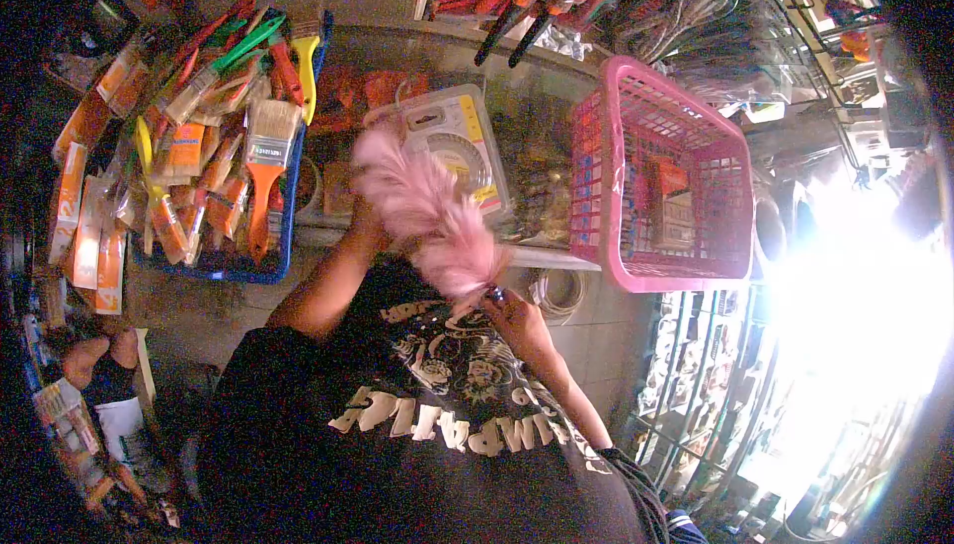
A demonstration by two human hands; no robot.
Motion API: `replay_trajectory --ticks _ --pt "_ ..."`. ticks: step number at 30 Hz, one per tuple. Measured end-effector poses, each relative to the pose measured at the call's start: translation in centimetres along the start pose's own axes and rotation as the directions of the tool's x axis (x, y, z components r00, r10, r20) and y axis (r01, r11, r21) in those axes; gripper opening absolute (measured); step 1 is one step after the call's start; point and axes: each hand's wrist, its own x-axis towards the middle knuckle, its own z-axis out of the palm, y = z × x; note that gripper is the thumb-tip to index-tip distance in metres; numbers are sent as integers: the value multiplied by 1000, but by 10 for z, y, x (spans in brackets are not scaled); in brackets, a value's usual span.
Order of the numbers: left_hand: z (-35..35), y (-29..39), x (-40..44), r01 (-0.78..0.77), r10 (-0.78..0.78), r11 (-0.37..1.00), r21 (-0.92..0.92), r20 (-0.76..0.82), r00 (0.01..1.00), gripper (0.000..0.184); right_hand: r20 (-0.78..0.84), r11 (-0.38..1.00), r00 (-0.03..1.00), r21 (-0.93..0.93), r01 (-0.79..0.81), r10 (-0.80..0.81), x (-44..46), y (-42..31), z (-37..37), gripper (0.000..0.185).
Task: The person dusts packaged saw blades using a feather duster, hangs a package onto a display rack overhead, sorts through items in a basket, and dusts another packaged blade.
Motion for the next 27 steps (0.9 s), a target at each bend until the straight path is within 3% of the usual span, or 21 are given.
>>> replay_trajectory --ticks 2,3,5,6,7,8,10,11,12,13,16,18,19,20,21,22,23,24,25,26,27 --pt "8 -15 0 263 -271 800 -539 67 960 52 -21 998 999 49 -37 38 -2 -6 -2 33" --pt "13 -23 0 335 -399 583 -740 98 912 51 85 918 953 254 -303 291 3 -8 -4 32" --pt "13 30 7 350 -544 415 -839 79 835 47 12 956 973 185 -228 230 5 2 -1 30" --pt "12 35 8 345 -520 396 -851 101 848 47 -12 992 998 109 -65 67 2 8 2 30" --pt "7 34 7 247 -310 780 -575 -13 951 49 -25 995 995 29 98 -97 -3 13 5 30" --pt "0 31 7 47 -52 981 -187 -24 998 52 -25 965 965 -58 257 -259 -4 15 5 30" --pt "1 33 9 -23 21 997 -77 -22 1000 51 -23 997 1000 82 -16 18 -2 6 -4 32" --pt "7 36 9 139 -171 915 -379 -53 984 48 -5 976 987 150 -157 159 0 2 -7 33" --pt "12 40 8 263 -360 718 -645 -21 933 44 -1 944 967 219 -248 254 4 2 -6 32" --pt "14 44 6 333 -520 431 -839 70 851 41 3 980 990 143 -139 140 0 -1 -6 31" --pt "9 25 2 372 -492 514 -772 90 866 45 17 987 987 -17 163 -162 -7 -1 -4 27" --pt "7 2 -1 365 -450 575 -733 89 889 50 -26 996 1000 91 3 -1 -1 4 -3 30" --pt "10 29 6 317 -435 429 -846 114 893 46 -38 987 996 144 -75 81 2 3 -5 31" --pt "13 35 6 300 -450 449 -841 77 890 46 -30 968 977 144 -206 213 5 -6 -8 32" --pt "14 37 6 287 -463 472 -834 43 885 47 -37 994 995 66 -90 93 4 0 -6 32" --pt "11 21 3 193 -263 866 -461 -92 960 49 -39 1000 999 -10 28 -29 4 11 -2 33" --pt "7 -8 -2 17 -13 999 43 -101 995 51 -32 986 988 -85 145 -149 3 17 -1 33" --pt "7 -10 -1 7 -4 999 31 -87 996 51 11 900 908 -127 417 -420 1 15 -4 33" --pt "7 -12 0 -3 4 1000 19 -72 997 52 9 974 974 0 228 -228 2 16 -6 33" --pt "13 -14 2 167 -217 851 -499 -43 975 52 34 992 999 122 25 -29 3 16 -9 33" --pt "17 -5 5 268 -383 429 -863 95 919 52 83 955 982 234 -183 168 4 17 -11 33"
